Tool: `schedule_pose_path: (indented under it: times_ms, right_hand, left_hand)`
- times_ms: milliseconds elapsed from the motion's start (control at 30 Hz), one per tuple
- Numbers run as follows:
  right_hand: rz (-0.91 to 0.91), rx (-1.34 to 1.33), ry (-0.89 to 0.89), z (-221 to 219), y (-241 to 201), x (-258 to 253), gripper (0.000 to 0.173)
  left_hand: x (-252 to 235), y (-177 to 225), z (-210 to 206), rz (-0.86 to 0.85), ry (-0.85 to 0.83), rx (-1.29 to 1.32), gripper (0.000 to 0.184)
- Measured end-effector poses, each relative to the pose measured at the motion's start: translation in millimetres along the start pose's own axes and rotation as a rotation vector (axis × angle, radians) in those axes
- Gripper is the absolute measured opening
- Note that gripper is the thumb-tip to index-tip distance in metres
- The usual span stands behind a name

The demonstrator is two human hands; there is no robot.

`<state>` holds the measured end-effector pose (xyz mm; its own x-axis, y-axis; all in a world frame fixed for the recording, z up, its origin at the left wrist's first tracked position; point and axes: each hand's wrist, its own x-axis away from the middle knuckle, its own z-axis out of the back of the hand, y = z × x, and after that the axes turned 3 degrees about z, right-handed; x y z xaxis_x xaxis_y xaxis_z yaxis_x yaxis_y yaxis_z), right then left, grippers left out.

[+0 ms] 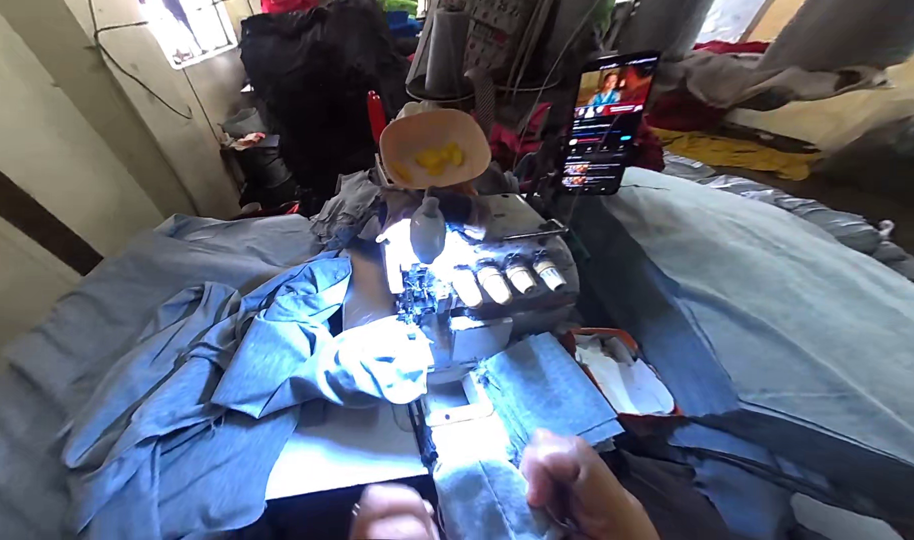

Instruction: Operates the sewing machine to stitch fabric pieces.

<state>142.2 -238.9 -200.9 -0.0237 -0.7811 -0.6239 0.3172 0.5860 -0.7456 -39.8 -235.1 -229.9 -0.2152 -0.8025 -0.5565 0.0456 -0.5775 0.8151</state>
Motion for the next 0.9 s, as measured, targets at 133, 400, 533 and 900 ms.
schedule_pose_path:
  times_ms: [133,400,533,900]
  right_hand:
    - [-0.006,0.062,-0.105,-6,-4,5,0.013]
    - [-0.059,-0.273,-0.263,19,12,-15,0.03]
    - [-0.101,-0.471,-0.272,0,9,-14,0.019]
    - [-0.492,-1.072,-0.17,3,13,-11,0.03]
  left_hand:
    - [-9,-13,4,0.223,-0.031,0.284,0.027]
    - [-16,-13,16,0.324,-0.053,0.666,0.017]
    - [-18,-7,11,0.367,-0.069,0.618,0.012]
    - [-22,-5,16,0.552,-0.329,0.929,0.023]
